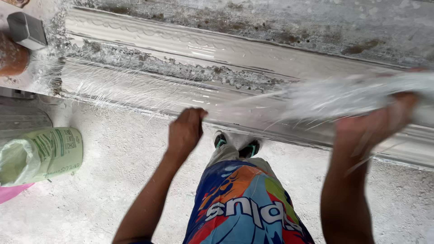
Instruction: The person pulls white fiberglass strands from a bucket and lays them over a long rectangular mold. They smooth the strands by hand and use a small trowel to press and flatten the material along the mold surface.
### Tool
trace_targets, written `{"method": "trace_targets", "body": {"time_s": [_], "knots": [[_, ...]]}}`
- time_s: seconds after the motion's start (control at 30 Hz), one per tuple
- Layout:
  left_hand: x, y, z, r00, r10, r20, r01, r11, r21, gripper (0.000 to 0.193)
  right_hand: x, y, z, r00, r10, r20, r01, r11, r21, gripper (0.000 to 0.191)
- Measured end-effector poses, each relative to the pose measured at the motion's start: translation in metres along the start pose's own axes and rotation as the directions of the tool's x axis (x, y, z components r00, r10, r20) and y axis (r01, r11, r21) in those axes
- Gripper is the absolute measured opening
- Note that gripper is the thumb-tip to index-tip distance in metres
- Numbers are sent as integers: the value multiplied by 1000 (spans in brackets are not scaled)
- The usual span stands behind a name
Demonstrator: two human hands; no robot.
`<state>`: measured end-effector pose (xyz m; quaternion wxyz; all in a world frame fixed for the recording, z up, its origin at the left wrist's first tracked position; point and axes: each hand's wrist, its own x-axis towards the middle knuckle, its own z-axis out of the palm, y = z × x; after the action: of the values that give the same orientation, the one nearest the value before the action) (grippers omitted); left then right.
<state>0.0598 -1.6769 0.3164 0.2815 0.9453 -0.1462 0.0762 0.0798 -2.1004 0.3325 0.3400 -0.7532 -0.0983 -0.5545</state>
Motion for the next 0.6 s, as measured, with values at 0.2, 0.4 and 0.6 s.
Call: {"method": "trace_targets", "body": {"time_s": [0.2,0.4,0.6], "knots": [[21,-29,-28,976,-214,-25,168,682,712,47,-22,-14,5,940,322,109,-339,906,251,42],[-16,47,26,989,118,83,-31,735,-677,24,-62,-97,57,713,693,105,-581,500,642,35],[1,-41,37,979,-50,197,65,995,-70,18,8,-25,-48,648,755,-96,-633,605,482,35]]}}
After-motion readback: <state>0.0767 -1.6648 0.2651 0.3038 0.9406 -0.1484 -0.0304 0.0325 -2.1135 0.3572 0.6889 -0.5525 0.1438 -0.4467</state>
